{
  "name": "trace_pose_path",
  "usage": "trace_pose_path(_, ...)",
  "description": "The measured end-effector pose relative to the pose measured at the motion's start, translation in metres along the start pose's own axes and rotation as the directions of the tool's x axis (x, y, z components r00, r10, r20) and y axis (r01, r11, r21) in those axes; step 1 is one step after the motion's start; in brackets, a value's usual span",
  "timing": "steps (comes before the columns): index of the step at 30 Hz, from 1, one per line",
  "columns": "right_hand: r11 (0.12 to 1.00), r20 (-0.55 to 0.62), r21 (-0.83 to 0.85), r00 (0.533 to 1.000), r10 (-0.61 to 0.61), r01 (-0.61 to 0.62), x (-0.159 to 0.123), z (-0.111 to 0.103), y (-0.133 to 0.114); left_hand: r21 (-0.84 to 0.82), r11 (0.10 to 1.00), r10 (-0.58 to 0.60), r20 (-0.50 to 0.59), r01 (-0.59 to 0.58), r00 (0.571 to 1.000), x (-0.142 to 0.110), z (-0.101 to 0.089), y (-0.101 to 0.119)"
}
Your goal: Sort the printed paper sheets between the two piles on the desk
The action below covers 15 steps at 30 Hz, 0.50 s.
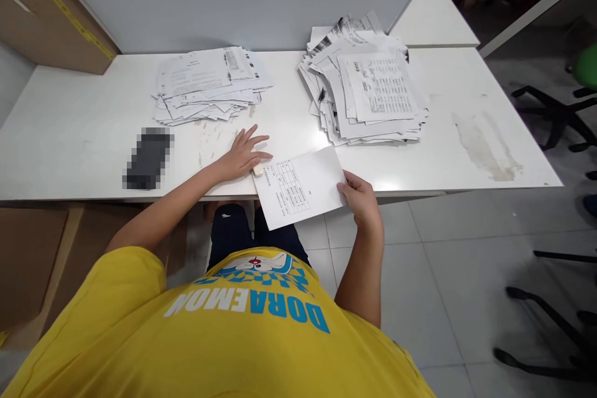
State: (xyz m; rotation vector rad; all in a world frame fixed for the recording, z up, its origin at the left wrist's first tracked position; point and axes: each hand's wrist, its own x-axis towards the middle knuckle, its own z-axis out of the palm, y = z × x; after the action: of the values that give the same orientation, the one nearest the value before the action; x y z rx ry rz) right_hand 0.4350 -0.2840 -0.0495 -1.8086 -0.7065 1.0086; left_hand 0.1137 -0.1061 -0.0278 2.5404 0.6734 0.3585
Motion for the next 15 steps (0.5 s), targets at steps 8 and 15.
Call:
trace_pose_path(8,0.996,-0.013,0.01,0.996,-0.092,0.092,-0.006,0.005,-0.001,-0.01,0.999,-0.033,-0.029,0.033,0.999,-0.006,0.003,0.004)
trace_pose_path(15,0.908,-0.455,0.09,0.828,-0.327,0.408,0.026,-0.014,-0.018,-0.077,0.995,-0.064,-0.048,0.06,0.997,-0.013,-0.004,0.007)
